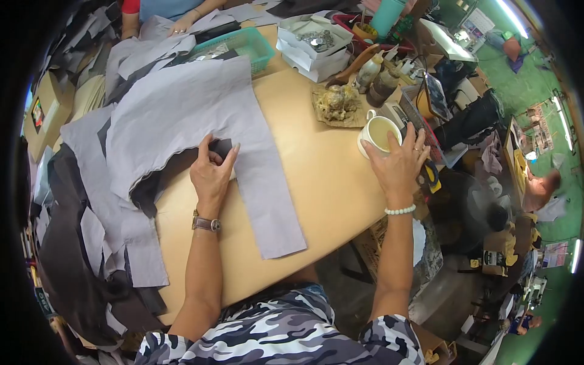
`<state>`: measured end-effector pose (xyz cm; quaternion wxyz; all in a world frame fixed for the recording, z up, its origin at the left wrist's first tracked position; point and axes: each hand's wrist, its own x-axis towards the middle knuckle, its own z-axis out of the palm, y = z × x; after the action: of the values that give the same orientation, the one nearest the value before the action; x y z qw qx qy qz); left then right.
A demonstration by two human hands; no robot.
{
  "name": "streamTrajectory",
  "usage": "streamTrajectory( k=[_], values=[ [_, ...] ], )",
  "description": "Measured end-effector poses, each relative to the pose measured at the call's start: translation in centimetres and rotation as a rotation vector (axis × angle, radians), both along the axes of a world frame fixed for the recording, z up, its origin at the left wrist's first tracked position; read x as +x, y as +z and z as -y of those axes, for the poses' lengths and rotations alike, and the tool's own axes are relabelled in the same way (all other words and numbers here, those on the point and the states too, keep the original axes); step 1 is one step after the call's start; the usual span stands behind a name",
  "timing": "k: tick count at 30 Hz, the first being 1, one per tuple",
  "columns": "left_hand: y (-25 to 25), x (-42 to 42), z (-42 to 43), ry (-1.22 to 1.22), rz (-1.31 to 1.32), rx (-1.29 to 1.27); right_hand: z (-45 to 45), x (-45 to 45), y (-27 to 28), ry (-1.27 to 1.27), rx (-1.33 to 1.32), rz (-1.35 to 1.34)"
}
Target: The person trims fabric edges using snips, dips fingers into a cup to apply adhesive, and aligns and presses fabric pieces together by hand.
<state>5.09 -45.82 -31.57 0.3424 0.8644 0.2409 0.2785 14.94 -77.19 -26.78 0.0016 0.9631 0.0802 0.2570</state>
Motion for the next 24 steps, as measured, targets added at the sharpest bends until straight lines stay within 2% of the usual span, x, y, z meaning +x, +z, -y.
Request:
streamTrajectory(
  k=[3,6,9,12,15,18,21,24],
  values=[
    [-1.2,0.6,-0.2,-0.041,0.114,-0.023,-0.2,0.9,0.2,-0.069,-0.065,-0.078],
    [-1.2,0.6,-0.3,-0.056,0.152,-0.123,-0.2,0.4,1.0,-0.058,-0.008,-0.038],
    [-1.4,0.6,-0.9,-0.107,0.165,-0.184,1.3,-0.1,-0.2,0.026,0.047,0.195],
    [-1.3,0.6,-1.0,-0.113,0.223,-0.257,1.7,-1.4,-0.9,0.004,-0.069,0.094],
    [-2.5,0.9,-1.4,-0.125,0.303,-0.226,1.0,-1.9,-1.0,0.035,-0.075,0.073],
    [-2.6,0.8,-1.7,-0.134,0.251,-0.214,-1.5,-2.1,-0.1,0.216,-0.022,0.07],
    [-2.0,0.7,-1.7,-0.126,0.213,-0.222,-7.8,-3.9,1.3,0.597,0.385,-0.101],
    [-1.2,0.7,-1.2,-0.127,0.18,-0.196,-13.7,-5.2,0.3,0.938,0.583,-0.303]
  ],
)
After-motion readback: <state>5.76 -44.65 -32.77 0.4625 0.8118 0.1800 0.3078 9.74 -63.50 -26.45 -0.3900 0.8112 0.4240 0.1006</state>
